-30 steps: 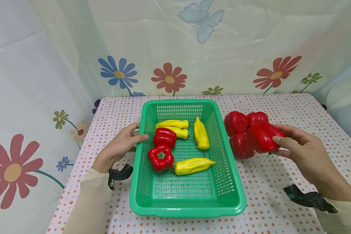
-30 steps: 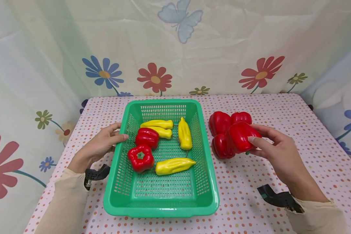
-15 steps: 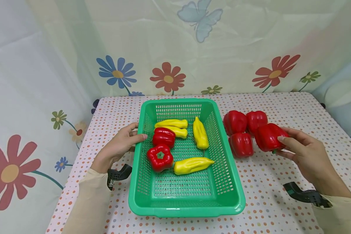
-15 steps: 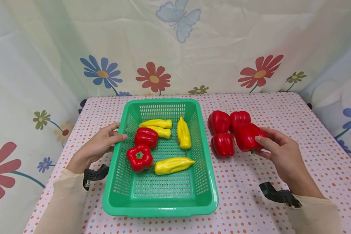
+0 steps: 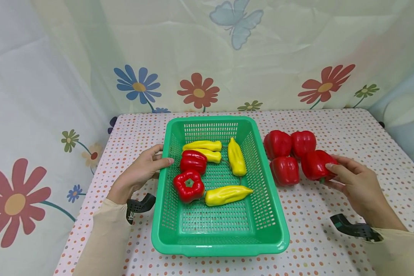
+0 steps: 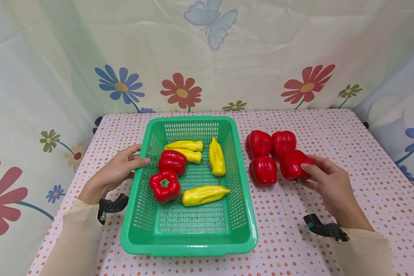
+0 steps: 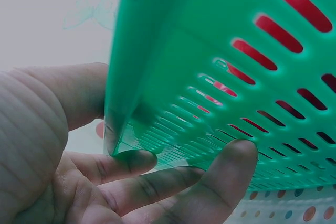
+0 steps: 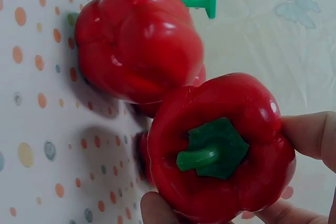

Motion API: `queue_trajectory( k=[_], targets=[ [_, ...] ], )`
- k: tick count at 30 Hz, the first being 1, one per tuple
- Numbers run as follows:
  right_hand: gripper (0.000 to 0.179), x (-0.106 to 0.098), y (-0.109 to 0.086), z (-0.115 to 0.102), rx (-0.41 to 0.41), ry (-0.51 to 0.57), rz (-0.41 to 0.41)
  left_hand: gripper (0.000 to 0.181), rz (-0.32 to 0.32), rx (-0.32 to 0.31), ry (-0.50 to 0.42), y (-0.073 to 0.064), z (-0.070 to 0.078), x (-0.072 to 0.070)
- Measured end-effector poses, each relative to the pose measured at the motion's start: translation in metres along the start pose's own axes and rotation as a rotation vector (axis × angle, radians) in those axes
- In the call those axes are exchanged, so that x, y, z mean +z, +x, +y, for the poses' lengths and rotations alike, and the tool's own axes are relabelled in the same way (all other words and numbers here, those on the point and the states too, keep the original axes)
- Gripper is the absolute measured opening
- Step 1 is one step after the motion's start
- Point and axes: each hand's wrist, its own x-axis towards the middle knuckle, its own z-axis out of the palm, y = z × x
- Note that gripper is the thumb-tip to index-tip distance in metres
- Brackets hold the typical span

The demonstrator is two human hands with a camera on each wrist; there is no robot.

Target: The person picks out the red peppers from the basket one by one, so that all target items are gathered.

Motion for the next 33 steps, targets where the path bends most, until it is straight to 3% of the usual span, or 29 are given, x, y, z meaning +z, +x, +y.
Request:
queue_trajectory(
  k=[10,22,33],
  targets=[
    [0.021,0.000,0.002,0.007,0.024,0.029,-0.020,0.056,-0.007,0.004,-0.005,-0.001,0.000,0.000],
    [0.021,0.005,0.004,0.009,0.062,-0.112,0.029,0.055,-0.009,0.007,-0.009,0.000,0.000,0.000],
    [0.015,0.008,0.007,0.014,0.096,-0.044,0.059,0.054,-0.004,0.005,-0.013,0.000,-0.001,0.000]
  ],
)
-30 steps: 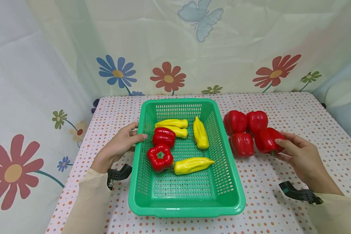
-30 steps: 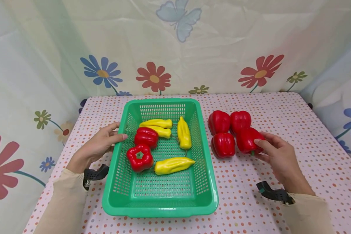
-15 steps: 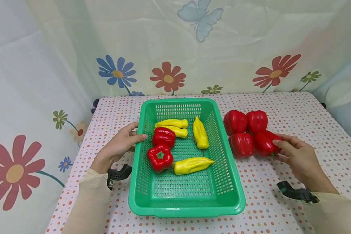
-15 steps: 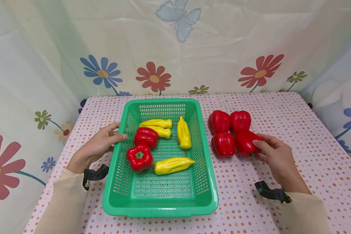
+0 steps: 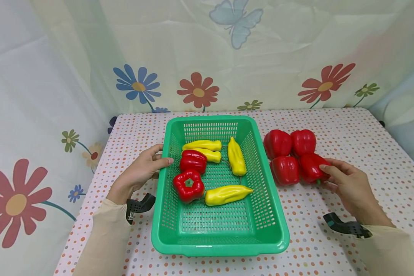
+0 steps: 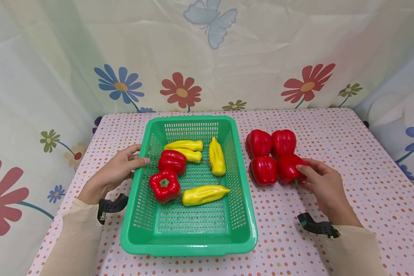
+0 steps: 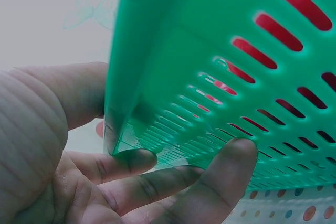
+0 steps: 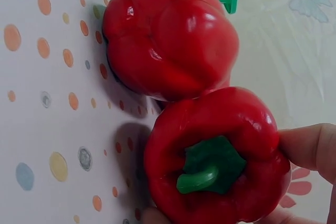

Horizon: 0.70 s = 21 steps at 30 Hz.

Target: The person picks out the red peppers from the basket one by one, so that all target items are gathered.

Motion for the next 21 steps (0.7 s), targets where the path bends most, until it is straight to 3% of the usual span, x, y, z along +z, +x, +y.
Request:
queue_trajectory(
  k=[9,21],
  targets=[
    [0.023,0.006,0.001,0.000,0.026,-0.051,0.027,0.054,0.000,0.001,-0.001,0.000,-0.001,0.000],
    [0.063,0.012,0.001,-0.001,0.025,-0.255,0.064,0.055,-0.002,0.002,-0.001,0.000,-0.001,-0.001]
  ],
)
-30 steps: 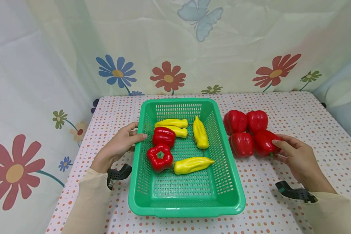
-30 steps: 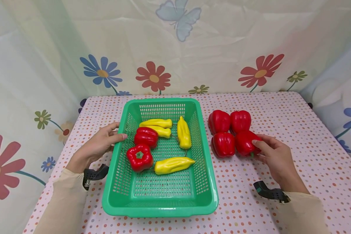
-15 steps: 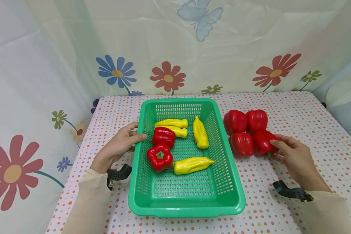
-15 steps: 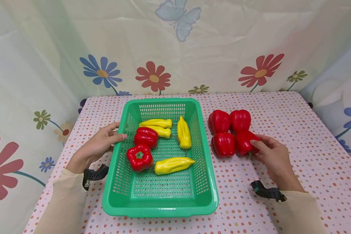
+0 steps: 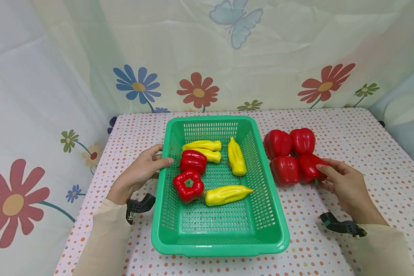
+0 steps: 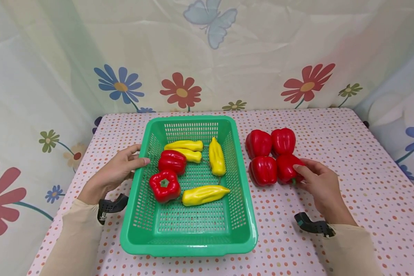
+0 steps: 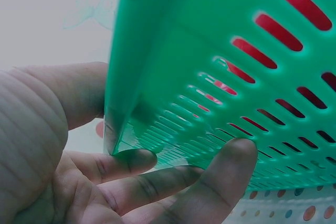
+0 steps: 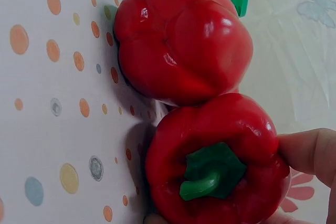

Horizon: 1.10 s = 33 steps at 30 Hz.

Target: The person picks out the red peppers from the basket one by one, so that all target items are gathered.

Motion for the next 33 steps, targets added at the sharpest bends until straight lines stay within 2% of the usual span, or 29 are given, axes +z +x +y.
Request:
queue_trajectory(
  k=[14,33],
  targets=[
    [0.067,0.0012,-0.0009,-0.0018,0.000,-0.069,0.030,0.056,-0.003,0.004,0.004,-0.0001,0.0004,-0.0001],
    [0.070,-0.0018,-0.0023,0.0006,-0.018,-0.068,0.005,0.055,-0.006,0.009,0.004,-0.0007,0.0010,0.0002]
  ],
)
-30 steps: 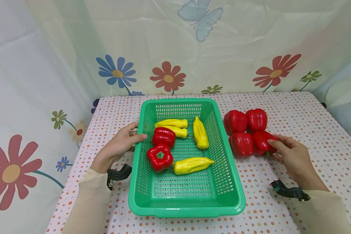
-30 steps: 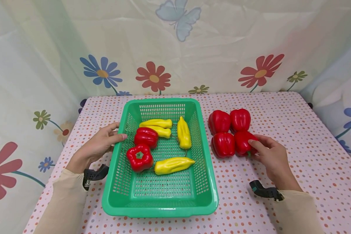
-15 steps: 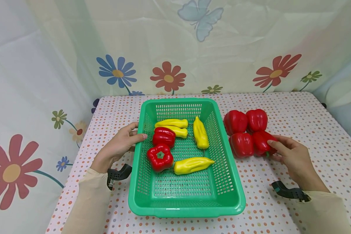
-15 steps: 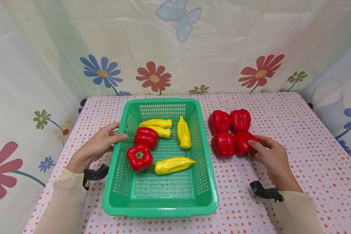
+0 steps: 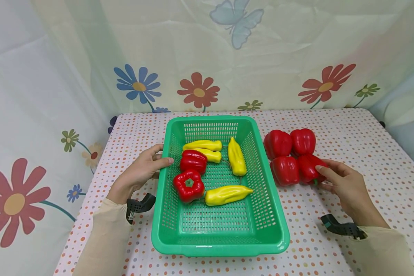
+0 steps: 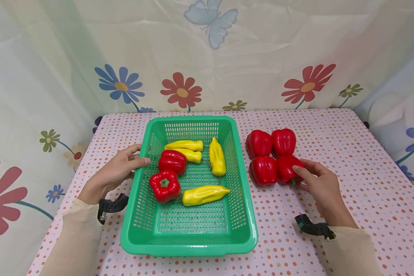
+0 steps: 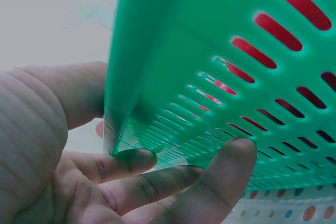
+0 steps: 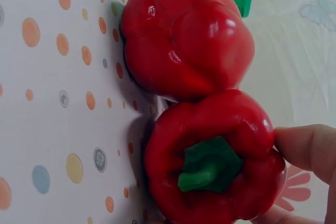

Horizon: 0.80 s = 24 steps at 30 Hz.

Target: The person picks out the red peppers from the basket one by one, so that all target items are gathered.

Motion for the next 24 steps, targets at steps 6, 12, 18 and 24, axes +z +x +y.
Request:
queue_trajectory(
  k=[6,12,18,24],
  targets=[
    [0.071,0.0007,-0.0006,-0.0019,-0.011,-0.011,-0.005,0.056,0.004,-0.004,0.000,0.0002,0.0002,-0.0001],
    [0.072,0.0009,-0.0018,-0.0053,-0.013,-0.041,-0.011,0.056,0.005,-0.010,0.000,0.0002,0.0004,0.0000],
    [0.074,0.0019,-0.0036,-0.0083,-0.010,-0.068,-0.025,0.055,0.005,-0.010,0.001,-0.0003,0.0010,0.0003],
    [0.076,0.0028,-0.0038,-0.0088,-0.031,-0.094,-0.039,0.055,0.005,-0.002,0.002,-0.0005,0.0018,0.0011]
  ],
)
